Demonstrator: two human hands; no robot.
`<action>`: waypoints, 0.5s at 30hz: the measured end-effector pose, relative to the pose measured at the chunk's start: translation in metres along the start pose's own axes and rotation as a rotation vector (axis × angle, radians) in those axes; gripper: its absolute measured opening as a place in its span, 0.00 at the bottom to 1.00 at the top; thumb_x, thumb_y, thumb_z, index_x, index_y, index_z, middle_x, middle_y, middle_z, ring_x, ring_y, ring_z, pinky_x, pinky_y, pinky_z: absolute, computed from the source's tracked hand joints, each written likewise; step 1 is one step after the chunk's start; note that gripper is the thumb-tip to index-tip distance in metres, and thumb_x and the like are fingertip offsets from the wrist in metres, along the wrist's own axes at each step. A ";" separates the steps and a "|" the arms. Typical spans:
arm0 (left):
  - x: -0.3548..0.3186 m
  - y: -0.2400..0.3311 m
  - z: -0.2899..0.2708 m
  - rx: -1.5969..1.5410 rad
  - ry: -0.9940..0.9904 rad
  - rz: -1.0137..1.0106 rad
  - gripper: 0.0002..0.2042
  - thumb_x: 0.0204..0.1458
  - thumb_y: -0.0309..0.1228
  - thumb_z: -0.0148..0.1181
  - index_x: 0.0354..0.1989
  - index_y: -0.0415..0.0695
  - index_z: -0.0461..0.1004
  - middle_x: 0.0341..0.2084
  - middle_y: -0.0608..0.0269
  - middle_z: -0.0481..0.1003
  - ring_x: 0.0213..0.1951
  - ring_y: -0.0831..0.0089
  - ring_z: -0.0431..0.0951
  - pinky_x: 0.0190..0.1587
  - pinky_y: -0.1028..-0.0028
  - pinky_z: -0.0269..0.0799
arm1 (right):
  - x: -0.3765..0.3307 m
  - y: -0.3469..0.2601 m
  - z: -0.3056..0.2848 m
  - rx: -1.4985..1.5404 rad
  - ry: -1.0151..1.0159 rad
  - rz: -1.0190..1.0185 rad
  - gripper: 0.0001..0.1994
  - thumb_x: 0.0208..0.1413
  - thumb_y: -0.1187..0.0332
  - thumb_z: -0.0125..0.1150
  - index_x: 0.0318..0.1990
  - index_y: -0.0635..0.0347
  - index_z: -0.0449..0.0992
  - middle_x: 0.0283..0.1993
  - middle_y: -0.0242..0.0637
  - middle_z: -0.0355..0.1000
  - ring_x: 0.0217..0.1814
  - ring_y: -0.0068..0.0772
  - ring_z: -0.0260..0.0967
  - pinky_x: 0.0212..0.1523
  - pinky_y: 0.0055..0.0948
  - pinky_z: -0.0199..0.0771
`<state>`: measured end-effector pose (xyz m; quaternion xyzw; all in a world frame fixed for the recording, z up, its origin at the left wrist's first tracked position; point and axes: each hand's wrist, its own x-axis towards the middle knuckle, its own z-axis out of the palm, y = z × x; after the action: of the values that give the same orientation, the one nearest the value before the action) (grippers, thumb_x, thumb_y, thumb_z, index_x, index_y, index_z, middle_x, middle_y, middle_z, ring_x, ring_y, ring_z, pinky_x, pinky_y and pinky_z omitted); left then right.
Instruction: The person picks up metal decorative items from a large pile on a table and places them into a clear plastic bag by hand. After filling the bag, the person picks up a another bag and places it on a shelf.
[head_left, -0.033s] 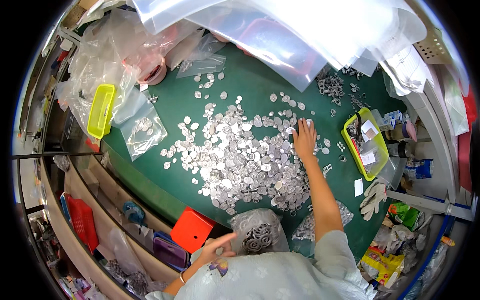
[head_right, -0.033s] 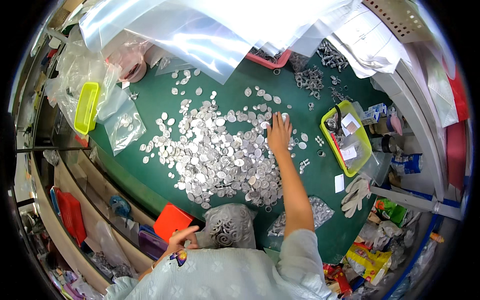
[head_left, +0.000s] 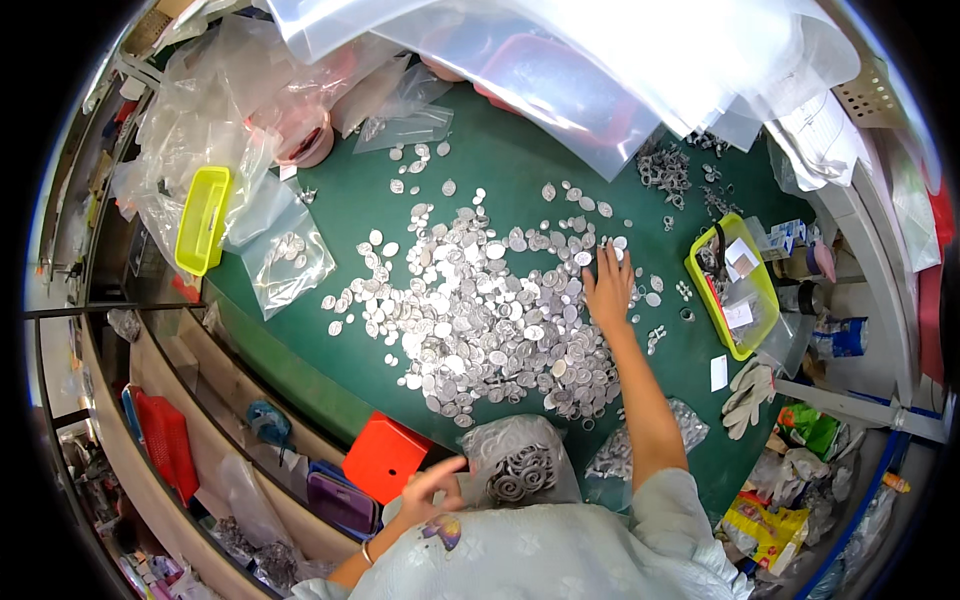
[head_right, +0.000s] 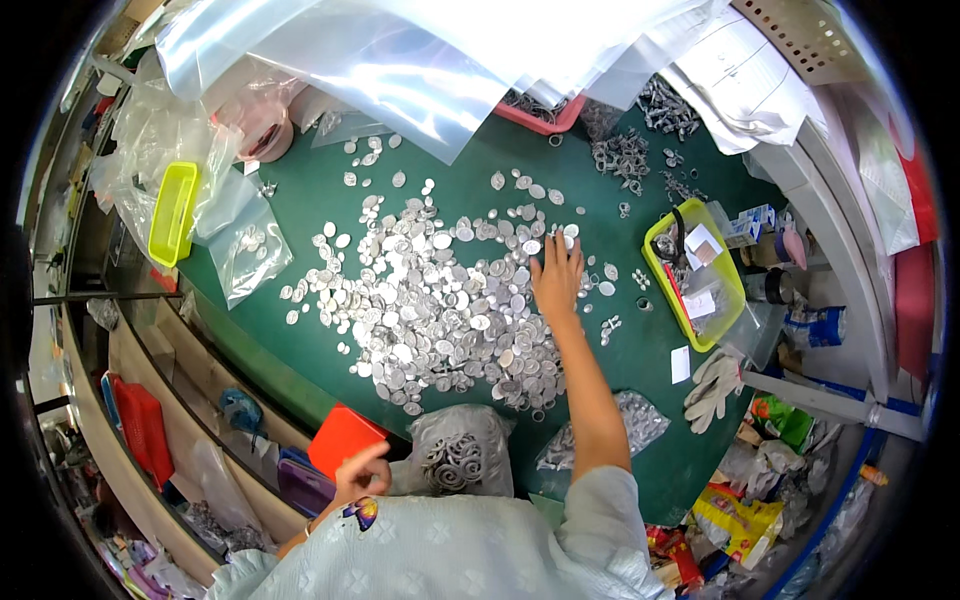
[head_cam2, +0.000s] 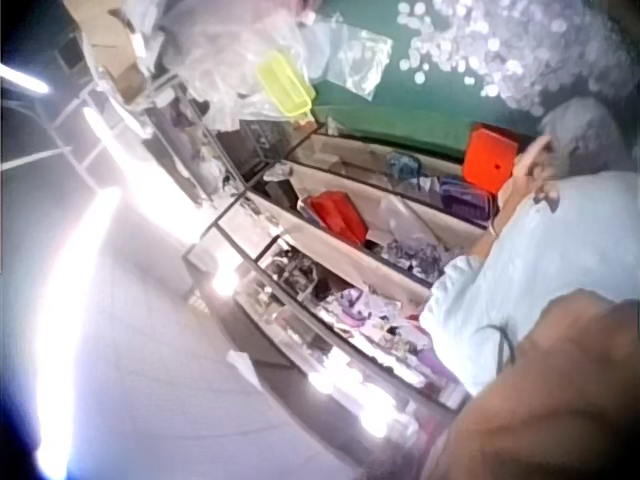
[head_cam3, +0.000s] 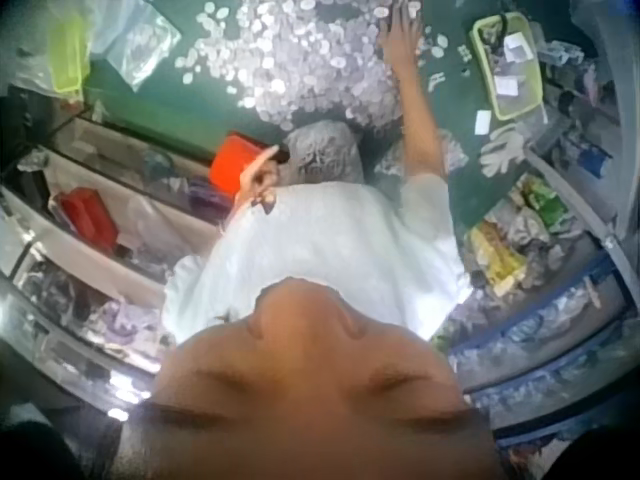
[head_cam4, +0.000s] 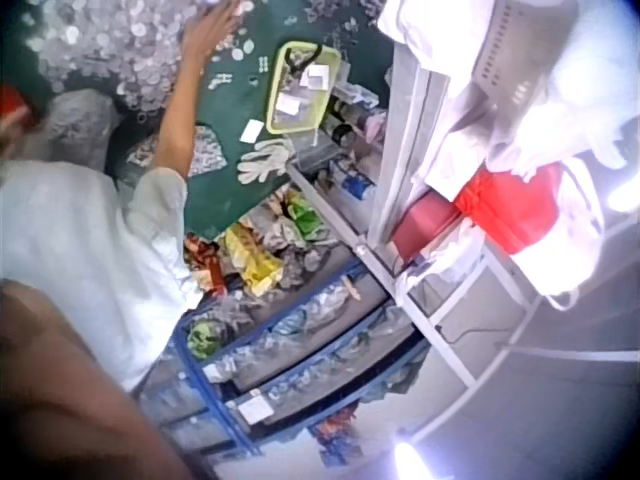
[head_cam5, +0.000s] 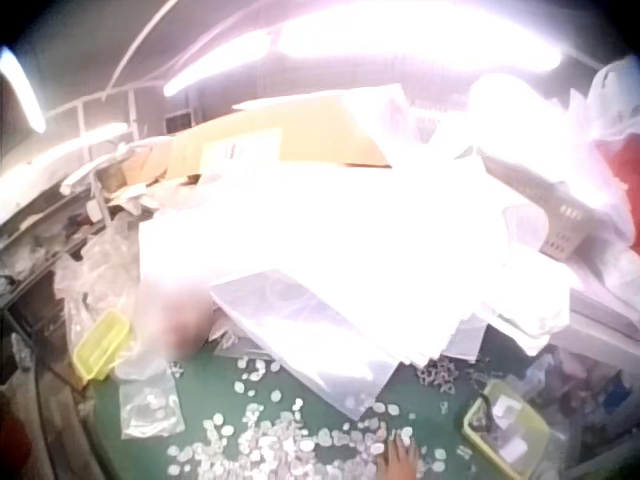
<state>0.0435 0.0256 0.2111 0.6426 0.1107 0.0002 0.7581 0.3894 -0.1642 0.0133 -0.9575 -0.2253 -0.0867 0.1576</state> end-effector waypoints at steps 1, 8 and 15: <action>-0.002 -0.009 0.000 -0.135 0.129 -0.010 0.22 0.47 0.18 0.54 0.54 0.38 0.64 0.15 0.71 0.64 0.18 0.81 0.63 0.25 0.81 0.61 | -0.018 -0.020 -0.010 0.084 -0.050 -0.052 0.23 0.49 0.62 0.56 0.53 0.60 0.65 0.63 0.44 0.52 0.63 0.58 0.46 0.59 0.53 0.47; 0.052 -0.038 0.001 0.031 -0.071 -0.109 0.23 0.55 0.37 0.49 0.55 0.36 0.60 0.40 0.59 0.67 0.44 0.72 0.68 0.48 0.73 0.62 | -0.106 -0.105 -0.039 0.247 -0.422 -0.457 0.27 0.47 0.51 0.56 0.56 0.47 0.64 0.64 0.38 0.51 0.65 0.54 0.43 0.61 0.54 0.44; 0.042 -0.031 0.009 0.133 -0.220 -0.088 0.20 0.50 0.34 0.49 0.52 0.41 0.66 0.48 0.58 0.64 0.46 0.70 0.66 0.38 0.80 0.62 | -0.107 -0.074 -0.024 -0.012 -0.363 -0.316 0.29 0.48 0.46 0.53 0.57 0.45 0.63 0.65 0.36 0.49 0.65 0.47 0.46 0.60 0.54 0.46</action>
<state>0.0819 0.0175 0.1754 0.6823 0.0548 -0.1109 0.7205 0.2588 -0.1526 0.0304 -0.9112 -0.3965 0.0620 0.0930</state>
